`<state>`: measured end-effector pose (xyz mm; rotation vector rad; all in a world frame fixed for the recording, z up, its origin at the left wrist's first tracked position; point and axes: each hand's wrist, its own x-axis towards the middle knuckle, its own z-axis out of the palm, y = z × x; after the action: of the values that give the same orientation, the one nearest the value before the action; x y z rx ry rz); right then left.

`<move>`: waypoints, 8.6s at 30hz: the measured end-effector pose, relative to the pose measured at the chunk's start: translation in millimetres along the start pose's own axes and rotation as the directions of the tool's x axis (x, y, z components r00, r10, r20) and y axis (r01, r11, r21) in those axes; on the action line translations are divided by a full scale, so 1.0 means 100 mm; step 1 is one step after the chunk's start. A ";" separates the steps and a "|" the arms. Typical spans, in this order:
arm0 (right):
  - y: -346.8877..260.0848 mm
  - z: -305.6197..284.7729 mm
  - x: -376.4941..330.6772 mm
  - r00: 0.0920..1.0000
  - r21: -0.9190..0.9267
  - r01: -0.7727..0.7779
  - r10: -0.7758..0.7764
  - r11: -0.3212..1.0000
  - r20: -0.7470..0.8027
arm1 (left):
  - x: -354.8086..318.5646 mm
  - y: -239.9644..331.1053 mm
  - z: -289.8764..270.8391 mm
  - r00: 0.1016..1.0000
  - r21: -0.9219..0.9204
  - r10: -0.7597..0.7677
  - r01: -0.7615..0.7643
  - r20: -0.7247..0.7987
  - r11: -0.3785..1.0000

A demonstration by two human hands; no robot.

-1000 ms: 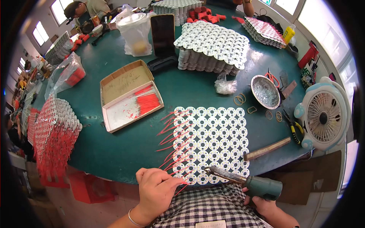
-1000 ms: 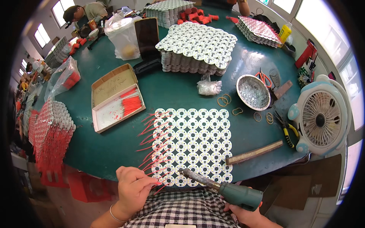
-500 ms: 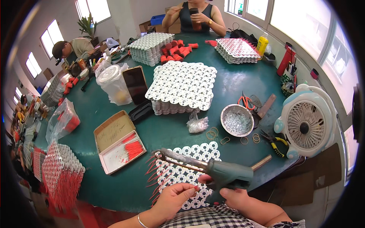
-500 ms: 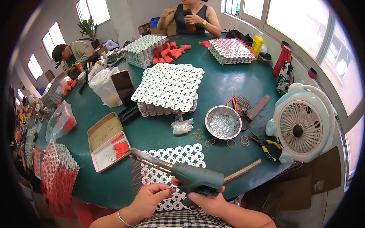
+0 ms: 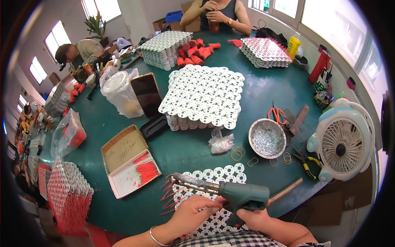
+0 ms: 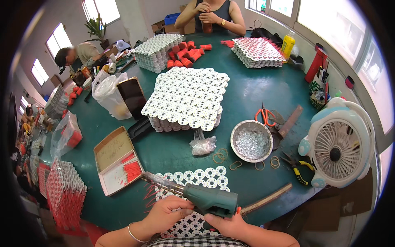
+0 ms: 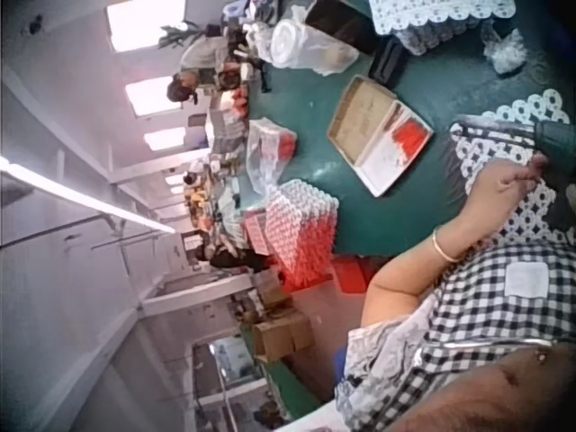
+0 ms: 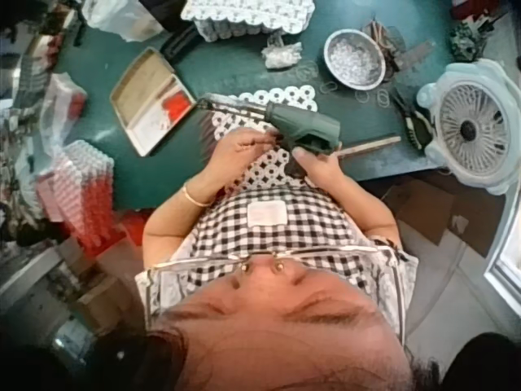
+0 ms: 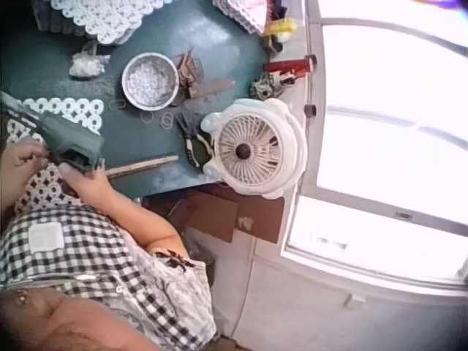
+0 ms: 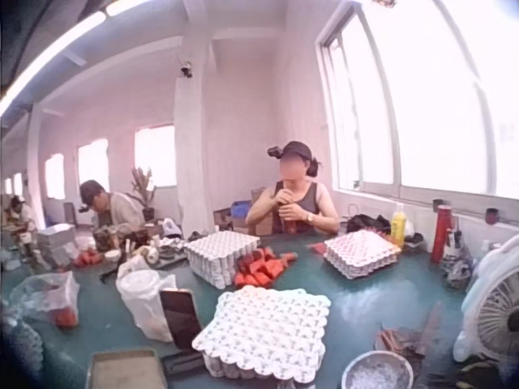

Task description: The person takes wires from a box and solders them onto circular LED circuit boards using a soldering iron.

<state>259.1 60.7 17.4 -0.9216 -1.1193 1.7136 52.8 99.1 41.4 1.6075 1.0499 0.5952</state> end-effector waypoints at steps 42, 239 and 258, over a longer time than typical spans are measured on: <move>-0.31 -0.46 0.03 0.976 -0.574 -0.206 0.124 0.793 -0.180 | 0.41 -0.55 -0.37 0.843 0.803 0.498 -0.149 -0.201 0.577; -0.08 -0.10 -0.54 0.986 -0.510 -0.133 0.061 0.850 -0.155 | -0.06 -0.54 -0.10 0.874 0.777 0.445 -0.140 -0.194 0.614; 0.00 -0.08 -0.86 0.895 -0.051 -0.264 0.225 0.963 -0.386 | -0.08 -0.49 -0.09 0.867 0.751 0.462 -0.179 -0.185 0.636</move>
<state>296.7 -16.4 24.7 -1.4410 -0.8646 1.5908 25.3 98.5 -0.5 2.4982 1.3786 0.8089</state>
